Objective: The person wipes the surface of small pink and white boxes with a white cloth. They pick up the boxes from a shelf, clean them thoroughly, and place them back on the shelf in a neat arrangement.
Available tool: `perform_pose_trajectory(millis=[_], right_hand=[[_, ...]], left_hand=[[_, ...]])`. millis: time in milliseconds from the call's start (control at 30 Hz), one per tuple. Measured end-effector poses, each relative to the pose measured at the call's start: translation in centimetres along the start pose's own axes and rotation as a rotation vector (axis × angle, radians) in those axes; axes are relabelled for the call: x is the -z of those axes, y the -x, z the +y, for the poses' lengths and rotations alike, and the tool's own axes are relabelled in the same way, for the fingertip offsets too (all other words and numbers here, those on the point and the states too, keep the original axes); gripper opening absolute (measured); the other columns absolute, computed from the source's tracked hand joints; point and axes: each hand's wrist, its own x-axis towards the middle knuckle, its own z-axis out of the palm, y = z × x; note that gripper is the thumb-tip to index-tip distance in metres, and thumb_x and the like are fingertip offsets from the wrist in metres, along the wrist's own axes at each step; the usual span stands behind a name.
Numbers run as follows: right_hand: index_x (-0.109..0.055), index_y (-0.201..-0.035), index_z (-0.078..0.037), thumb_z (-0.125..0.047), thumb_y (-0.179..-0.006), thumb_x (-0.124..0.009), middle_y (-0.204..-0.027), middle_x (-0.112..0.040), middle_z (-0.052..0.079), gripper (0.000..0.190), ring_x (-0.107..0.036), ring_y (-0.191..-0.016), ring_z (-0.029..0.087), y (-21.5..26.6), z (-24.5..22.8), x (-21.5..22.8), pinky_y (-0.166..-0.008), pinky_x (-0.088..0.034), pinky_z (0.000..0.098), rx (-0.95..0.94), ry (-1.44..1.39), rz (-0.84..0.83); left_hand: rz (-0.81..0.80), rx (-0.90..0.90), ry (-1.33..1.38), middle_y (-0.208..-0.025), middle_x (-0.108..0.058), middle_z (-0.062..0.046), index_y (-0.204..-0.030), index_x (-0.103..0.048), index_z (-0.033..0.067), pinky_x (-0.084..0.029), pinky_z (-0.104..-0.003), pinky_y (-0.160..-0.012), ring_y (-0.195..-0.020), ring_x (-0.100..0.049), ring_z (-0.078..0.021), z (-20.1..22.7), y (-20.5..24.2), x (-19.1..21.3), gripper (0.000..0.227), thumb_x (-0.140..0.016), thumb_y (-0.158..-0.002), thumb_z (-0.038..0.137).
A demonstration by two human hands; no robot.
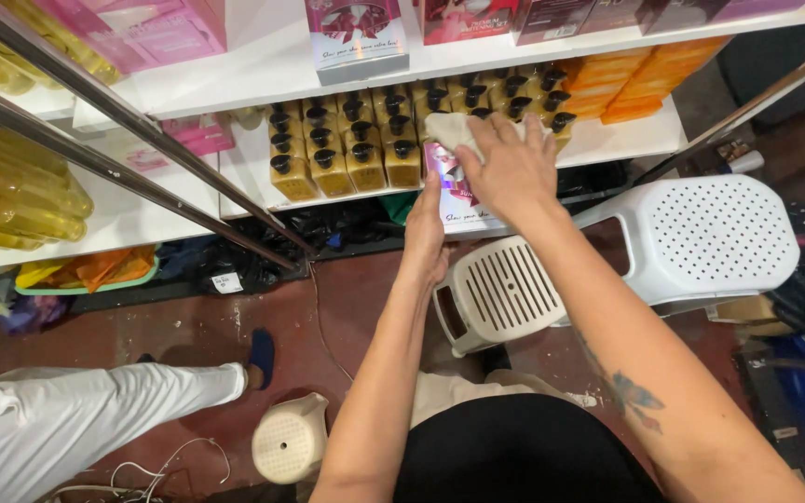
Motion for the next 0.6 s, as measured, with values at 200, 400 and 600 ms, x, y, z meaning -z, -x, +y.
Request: perform_pose_trajectory(millis=[200, 400, 600], right_hand=[[-0.051, -0.151, -0.011, -0.049, -0.100, -0.054, -0.156, -0.045, 0.019, 0.064, -0.033, -0.142, 0.054, 2.0, 2.6, -0.3, -0.113, -0.028, 0.0574, 0.099, -0.052, 0.076], [-0.062, -0.142, -0.007, -0.041, -0.103, -0.059, -0.147, -0.057, 0.024, 0.052, -0.043, -0.137, 0.056, 6.7, 3.0, -0.5, -0.116, -0.032, 0.0551, 0.224, -0.067, 0.185], [-0.066, -0.134, -0.008, -0.035, -0.101, -0.062, -0.137, -0.066, 0.019, 0.043, -0.055, -0.132, 0.046, 9.7, 1.6, 0.9, -0.109, -0.044, 0.0475, 0.262, -0.153, 0.060]], left_hand=[[0.030, 0.008, -0.030, -0.107, -0.074, -0.009, -0.132, -0.061, 0.0028, -0.059, -0.034, -0.074, -0.090, -0.072, -0.0175, -0.1, -0.3, 0.2, 0.057, -0.054, -0.102, 0.050], [0.029, 0.005, -0.004, -0.108, -0.074, -0.008, -0.131, -0.062, 0.0057, -0.061, -0.035, -0.075, -0.091, -0.073, -0.0179, -0.6, -1.4, 0.4, 0.054, -0.055, -0.100, 0.050], [0.048, 0.061, -0.031, -0.110, -0.073, -0.009, -0.129, -0.062, 0.0045, -0.061, -0.038, -0.073, -0.091, -0.073, -0.0204, -0.9, -1.9, 0.5, 0.060, -0.051, -0.100, 0.055]])
